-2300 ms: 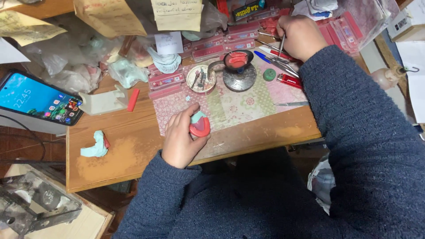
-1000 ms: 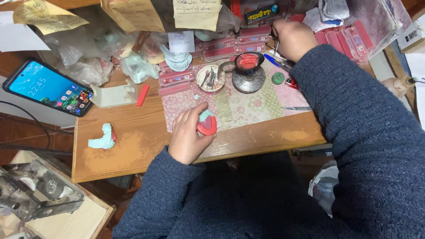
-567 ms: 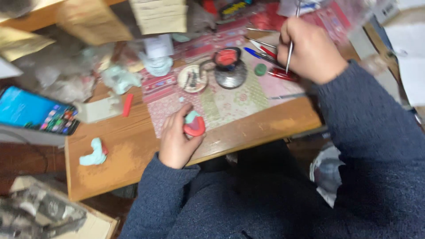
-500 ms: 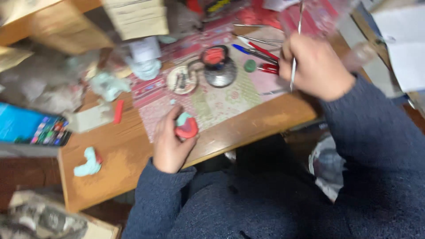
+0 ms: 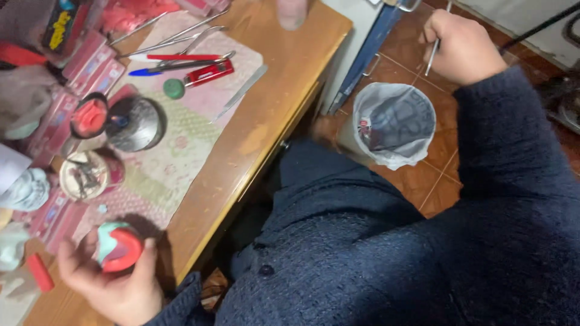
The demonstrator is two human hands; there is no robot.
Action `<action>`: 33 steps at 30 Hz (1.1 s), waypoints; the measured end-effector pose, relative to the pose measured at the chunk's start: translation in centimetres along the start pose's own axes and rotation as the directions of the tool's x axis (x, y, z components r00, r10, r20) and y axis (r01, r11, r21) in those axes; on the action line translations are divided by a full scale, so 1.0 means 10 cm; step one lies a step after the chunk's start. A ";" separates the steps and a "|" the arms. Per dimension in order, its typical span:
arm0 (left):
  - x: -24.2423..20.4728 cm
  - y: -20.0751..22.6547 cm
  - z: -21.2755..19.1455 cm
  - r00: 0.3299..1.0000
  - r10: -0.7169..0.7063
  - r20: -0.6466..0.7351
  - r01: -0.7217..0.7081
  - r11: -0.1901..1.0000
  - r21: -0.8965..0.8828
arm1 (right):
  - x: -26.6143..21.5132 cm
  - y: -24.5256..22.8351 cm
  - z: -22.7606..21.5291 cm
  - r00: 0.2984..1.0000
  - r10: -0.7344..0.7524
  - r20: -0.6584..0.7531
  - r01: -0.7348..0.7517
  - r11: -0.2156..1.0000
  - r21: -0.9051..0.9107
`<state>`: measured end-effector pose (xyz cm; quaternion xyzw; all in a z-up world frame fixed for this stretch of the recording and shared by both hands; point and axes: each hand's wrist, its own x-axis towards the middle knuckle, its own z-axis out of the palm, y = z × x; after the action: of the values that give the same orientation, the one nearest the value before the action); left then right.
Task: The person shapes a red wax-like material by hand and attaches it to a light blue dental mold. They then use a small metal tool to refine the edges and surface of the attached material on the mold.
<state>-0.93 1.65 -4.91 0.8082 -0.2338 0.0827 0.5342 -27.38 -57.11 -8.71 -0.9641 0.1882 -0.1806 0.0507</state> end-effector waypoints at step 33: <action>0.79 0.62 -0.10 0.911 0.345 0.227 -0.332 0.938 -0.094 | 1.32 -4.04 0.35 0.788 -0.606 0.106 -0.321 -0.258 0.911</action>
<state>3.26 -1.69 3.63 0.7448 -0.4353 0.0696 0.5010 -0.77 -24.72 -0.93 -0.5523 -0.1852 0.0357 0.8121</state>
